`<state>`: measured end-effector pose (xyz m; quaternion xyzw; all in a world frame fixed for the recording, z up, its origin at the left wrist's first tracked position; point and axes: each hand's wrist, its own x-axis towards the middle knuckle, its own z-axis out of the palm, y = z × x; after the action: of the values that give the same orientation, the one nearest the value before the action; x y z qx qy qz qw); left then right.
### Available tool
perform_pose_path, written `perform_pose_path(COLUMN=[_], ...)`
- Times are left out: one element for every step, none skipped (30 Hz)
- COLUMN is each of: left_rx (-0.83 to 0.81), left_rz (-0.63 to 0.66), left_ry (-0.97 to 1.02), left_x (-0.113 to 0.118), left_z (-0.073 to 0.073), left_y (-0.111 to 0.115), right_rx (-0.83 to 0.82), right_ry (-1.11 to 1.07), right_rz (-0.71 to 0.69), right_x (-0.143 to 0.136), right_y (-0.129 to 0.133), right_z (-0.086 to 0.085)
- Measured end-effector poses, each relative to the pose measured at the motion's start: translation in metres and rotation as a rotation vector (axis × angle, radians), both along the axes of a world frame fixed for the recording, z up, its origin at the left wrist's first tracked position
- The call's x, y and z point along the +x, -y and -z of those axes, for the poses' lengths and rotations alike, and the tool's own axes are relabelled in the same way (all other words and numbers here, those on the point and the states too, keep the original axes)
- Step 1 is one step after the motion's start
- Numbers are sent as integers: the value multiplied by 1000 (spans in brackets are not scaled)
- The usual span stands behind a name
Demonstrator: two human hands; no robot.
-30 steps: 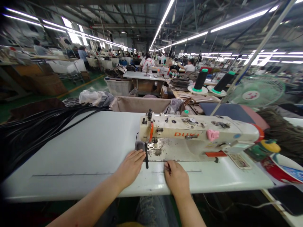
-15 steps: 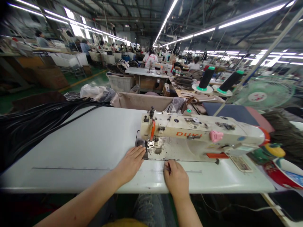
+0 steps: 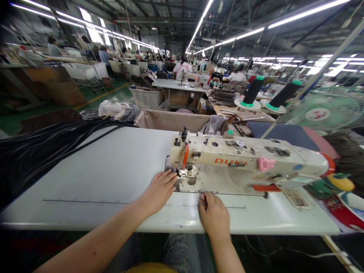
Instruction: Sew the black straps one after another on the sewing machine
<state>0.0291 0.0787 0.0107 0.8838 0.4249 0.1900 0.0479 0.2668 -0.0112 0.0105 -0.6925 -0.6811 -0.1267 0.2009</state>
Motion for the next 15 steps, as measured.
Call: perform_pose_path(left_rx=[0, 2, 3, 4, 4, 3, -3, -13, -28, -47, -69, -91, -114, -137, -158], left_rz=[1, 0, -3, -7, -12, -17, -19, -20, -20, -19, -17, -15, -12, -10, -6], left_ry=[2, 4, 7, 9, 10, 8, 2, -7, -18, -30, -39, -43, -41, -29, -8], left_x=[0, 0, 0, 0, 0, 0, 0, 0, 0, 0, 0, -1, -1, -2, -3], left_z=[-1, -1, -2, -2, -2, -3, -3, -4, -5, -6, -7, -8, -9, -9, -10], left_y=[-1, -1, -1, -2, -2, -2, -2, -2, -3, -3, -3, -4, -5, -7, -9], right_rx=[4, 7, 7, 6, 6, 7, 11, 18, 30, 45, 58, 70, 76, 76, 75], right_ry=[3, 5, 7, 7, 8, 8, 8, 10, 11, 14, 16, 17, 18, 17, 16], right_rz=[1, 2, 3, 4, 5, 5, 4, -1, -5, -10, -15, -18, -20, -21, -21], right_x=[0, 0, 0, 0, 1, 1, 1, 2, 2, 3, 3, 3, 3, 3, 3], right_y=[0, 0, 0, 0, 0, 0, 0, -1, -1, -1, -1, -2, -2, -2, -2], right_z=[0, 1, 1, 1, 2, 2, 3, 4, 5, 5, 6, 6, 7, 7, 6])
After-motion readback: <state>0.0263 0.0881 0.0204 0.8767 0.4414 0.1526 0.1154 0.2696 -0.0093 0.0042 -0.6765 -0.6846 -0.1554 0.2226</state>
